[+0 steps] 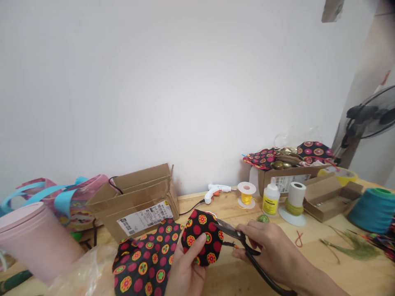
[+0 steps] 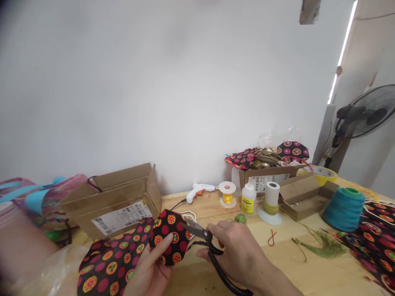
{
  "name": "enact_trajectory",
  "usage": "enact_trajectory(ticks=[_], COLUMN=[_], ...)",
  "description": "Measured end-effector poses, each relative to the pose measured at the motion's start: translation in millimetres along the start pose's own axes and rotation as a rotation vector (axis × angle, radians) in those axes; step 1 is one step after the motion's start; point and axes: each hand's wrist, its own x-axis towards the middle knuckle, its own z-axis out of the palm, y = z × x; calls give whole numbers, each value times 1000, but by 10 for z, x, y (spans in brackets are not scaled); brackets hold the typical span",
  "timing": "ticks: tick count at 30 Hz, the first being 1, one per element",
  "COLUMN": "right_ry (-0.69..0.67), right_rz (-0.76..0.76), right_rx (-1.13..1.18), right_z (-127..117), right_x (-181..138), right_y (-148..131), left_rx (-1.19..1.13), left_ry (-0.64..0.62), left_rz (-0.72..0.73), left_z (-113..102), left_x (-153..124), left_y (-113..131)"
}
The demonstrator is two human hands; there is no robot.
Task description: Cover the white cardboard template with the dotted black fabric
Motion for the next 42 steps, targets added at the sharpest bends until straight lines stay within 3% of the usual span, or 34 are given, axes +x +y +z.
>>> enact_trajectory(ticks=[8,28,35,42], right_ry=[118,139,85,-68], right_rz=[-108,-169,-112,33], right_rx=[-87,-192,-226,-60], right_z=[51,16,-47,-158], right_x=[-31,-45,-40,-8], right_y=[63,103,79,50], left_rx=[65,92,78,109], left_ry=[-2,-14,-2,-32], left_rz=[33,32,35,55], left_z=[32,53,81,63], left_x=[-38,-72,-92,-79], left_y=[10,40,60,57])
